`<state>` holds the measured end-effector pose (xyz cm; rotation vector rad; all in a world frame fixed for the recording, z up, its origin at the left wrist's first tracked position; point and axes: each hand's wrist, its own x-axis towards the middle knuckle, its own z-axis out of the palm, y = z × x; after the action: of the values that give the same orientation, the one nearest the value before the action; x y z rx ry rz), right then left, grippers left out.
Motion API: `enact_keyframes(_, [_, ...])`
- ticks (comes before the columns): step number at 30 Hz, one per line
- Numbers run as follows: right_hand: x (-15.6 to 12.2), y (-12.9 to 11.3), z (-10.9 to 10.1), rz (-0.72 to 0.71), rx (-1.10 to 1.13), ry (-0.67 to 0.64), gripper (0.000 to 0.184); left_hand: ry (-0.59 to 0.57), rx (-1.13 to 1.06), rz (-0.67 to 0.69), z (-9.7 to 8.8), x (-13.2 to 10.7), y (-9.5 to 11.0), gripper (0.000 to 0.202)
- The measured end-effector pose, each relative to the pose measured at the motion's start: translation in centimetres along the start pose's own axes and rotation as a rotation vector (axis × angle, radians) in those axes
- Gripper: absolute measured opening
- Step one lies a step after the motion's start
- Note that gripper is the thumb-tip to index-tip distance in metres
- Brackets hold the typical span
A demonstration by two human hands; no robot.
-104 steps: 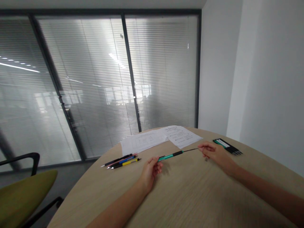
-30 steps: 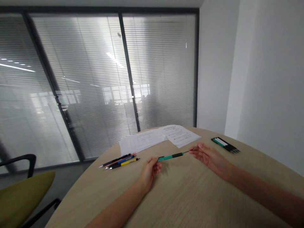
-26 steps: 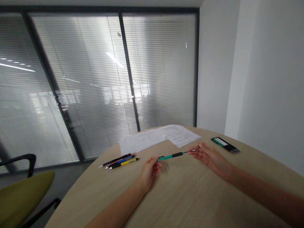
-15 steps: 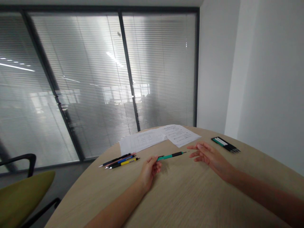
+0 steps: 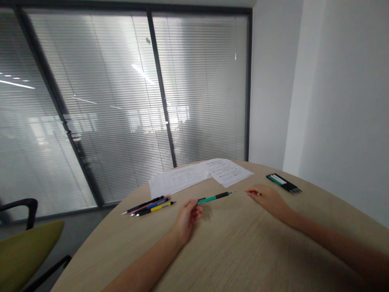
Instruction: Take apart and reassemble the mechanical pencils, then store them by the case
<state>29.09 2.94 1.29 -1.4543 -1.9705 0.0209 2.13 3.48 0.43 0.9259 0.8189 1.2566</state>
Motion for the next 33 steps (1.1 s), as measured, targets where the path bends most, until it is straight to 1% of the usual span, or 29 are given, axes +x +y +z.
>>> enact_keyframes(2, [-0.1, 0.1, 0.1, -0.107, -0.18, -0.072, 0.021, -0.002, 0.0, 0.001, -0.1, 0.0, 0.0, 0.014])
enact_keyframes(4, [-0.2, 0.0, 0.1, -0.144, -0.302, -0.147, 0.02, 0.001, 0.001, -0.004, -0.1, 0.1, -0.1, 0.014])
enact_keyframes(7, [-0.5, -0.4, 0.1, -0.087, -0.395, -0.224, 0.021, 0.007, 0.0, -0.007, -0.1, 0.1, -0.1, 0.015])
enact_keyframes(11, [-0.7, -0.5, 0.3, -0.005, -0.433, -0.281, 0.021, -0.001, -0.004, -0.004, -0.2, 0.2, 0.0, 0.014])
enact_keyframes(15, [-0.8, 0.0, 0.8, 0.027, -0.405, -0.284, 0.02, 0.011, -0.007, -0.008, -0.2, 0.2, 0.0, 0.013])
enact_keyframes(19, [-0.9, 0.4, 1.0, 0.029, -0.367, -0.274, 0.02, 0.004, -0.001, -0.02, 0.0, 0.0, 0.1, 0.014])
enact_keyframes(27, [-0.9, 0.2, 0.8, 0.072, -0.361, -0.266, 0.019, -0.012, 0.034, -0.009, 0.0, 0.0, 0.1, 0.015])
enact_keyframes(29, [-0.8, 0.1, 0.5, 0.072, -0.366, -0.238, 0.019, -0.024, 0.045, -0.004, 0.0, -0.1, 0.0, 0.015])
enact_keyframes(33, [-0.4, -0.4, -0.4, 0.089, -0.329, -0.118, 0.024, -0.032, 0.073, 0.004, 0.1, -0.2, 0.0, 0.018])
